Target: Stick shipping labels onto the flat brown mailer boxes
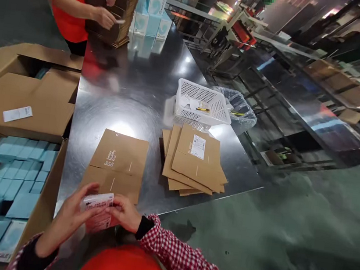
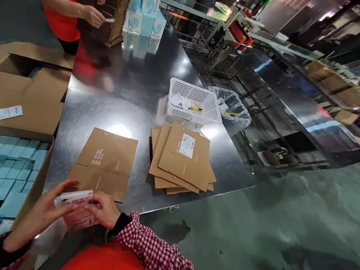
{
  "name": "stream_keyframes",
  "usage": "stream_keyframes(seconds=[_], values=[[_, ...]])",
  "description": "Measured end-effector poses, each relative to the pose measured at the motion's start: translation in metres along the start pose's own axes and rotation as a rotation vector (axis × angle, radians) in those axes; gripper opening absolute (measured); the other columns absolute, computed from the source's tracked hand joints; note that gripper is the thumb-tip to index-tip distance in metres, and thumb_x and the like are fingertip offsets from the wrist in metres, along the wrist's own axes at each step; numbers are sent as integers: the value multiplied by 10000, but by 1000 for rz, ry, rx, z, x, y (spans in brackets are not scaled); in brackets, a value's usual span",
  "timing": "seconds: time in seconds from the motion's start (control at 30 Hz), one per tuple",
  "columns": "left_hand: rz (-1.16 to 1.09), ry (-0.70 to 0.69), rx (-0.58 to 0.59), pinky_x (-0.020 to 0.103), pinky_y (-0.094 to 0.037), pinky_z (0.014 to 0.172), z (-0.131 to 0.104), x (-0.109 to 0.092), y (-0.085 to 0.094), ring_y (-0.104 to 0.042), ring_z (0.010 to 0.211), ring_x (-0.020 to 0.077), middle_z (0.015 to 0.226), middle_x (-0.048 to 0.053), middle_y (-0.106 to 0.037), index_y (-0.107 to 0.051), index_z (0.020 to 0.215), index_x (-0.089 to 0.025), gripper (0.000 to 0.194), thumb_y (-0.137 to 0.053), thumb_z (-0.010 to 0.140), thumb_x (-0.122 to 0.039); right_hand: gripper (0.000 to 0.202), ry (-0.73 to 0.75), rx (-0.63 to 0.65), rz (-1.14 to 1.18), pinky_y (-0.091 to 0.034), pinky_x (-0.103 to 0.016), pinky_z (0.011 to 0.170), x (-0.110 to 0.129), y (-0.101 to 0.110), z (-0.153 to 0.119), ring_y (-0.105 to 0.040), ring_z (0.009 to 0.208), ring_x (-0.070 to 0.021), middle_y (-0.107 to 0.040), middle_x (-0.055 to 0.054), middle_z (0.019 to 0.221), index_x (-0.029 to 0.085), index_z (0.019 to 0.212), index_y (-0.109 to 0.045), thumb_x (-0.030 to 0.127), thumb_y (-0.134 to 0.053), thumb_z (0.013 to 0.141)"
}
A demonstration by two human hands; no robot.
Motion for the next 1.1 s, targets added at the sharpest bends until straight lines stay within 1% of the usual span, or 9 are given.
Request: stream_keyframes(seconds=[0.17,0.27,0.33,0.47,0.67,0.77,0.9,1.0,1.1], values=[[-146,149,-63,303,-531,637,-1,18,-22,-643,679,189,750,5,-672,-549,1043,-197,411,-589,756,-490,399,-68,-161,31,-466,-275,775,-4,12,4,-574,886,-167,-606,-47,1006,206,1124,-616,354,-683,760],[-27,139,-96,288,-489,562,4,24,-23,-595,581,175,677,-20,-628,-553,1068,-195,440,-556,776,-525,248,-50,-213,11,-454,-258,727,-1,18,12,-562,828,-153,-594,-33,889,191,955,-670,374,-645,790],[38,139,-118,295,-484,551,9,29,-25,-594,570,179,713,-6,-646,-551,1081,-189,473,-538,786,-558,183,-49,-254,-20,-434,-249,685,-1,19,18,-550,759,-144,-583,-16,772,181,806,-674,351,-606,817],[97,98,-133,328,-524,653,14,44,-28,-674,751,225,971,88,-711,-570,1117,-173,497,-444,847,-570,214,-53,-367,-38,-421,-240,645,-12,32,32,-536,693,-132,-574,0,703,182,767,-637,346,-532,855],[421,-59,106,283,-505,591,4,92,-33,-688,669,216,724,45,-727,-692,892,-241,395,-359,916,-451,213,-160,-782,-128,-465,-272,673,-45,132,80,-558,728,-152,-604,-35,803,175,873,-546,343,-418,896],[486,-220,86,356,-534,764,5,99,-35,-671,880,236,906,70,-721,-704,887,-235,354,-396,911,-408,272,-250,-668,-186,-483,-316,766,-61,143,120,-601,852,-189,-643,-82,961,142,1050,-518,268,-569,816],[417,-257,32,483,-436,1010,15,109,-46,-440,1288,277,1345,99,-533,-698,864,-197,337,-386,915,-315,427,-298,-508,-329,-479,-340,832,-70,119,153,-604,953,-216,-639,-113,1068,125,1153,-492,207,-638,761],[357,-215,47,497,-401,1051,20,120,-53,-390,1329,273,1396,109,-484,-690,839,-173,340,-369,915,-256,476,-317,-459,-500,-467,-358,858,-68,110,161,-588,1004,-236,-617,-139,1113,111,1222,-465,207,-621,783],[300,-181,51,508,-382,1069,20,128,-54,-375,1342,257,1395,89,-492,-673,1010,-188,315,-378,911,-238,681,-405,-445,-690,-457,-413,858,-65,113,157,-564,1040,-299,-553,-206,1204,80,1327,-386,329,-670,761]])
Point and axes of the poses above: each hand's wrist, its own z-axis towards the middle knuckle, its own y-axis out of the back of the hand, x = y × z, the point moved 8 cm from there along z, towards the middle knuckle
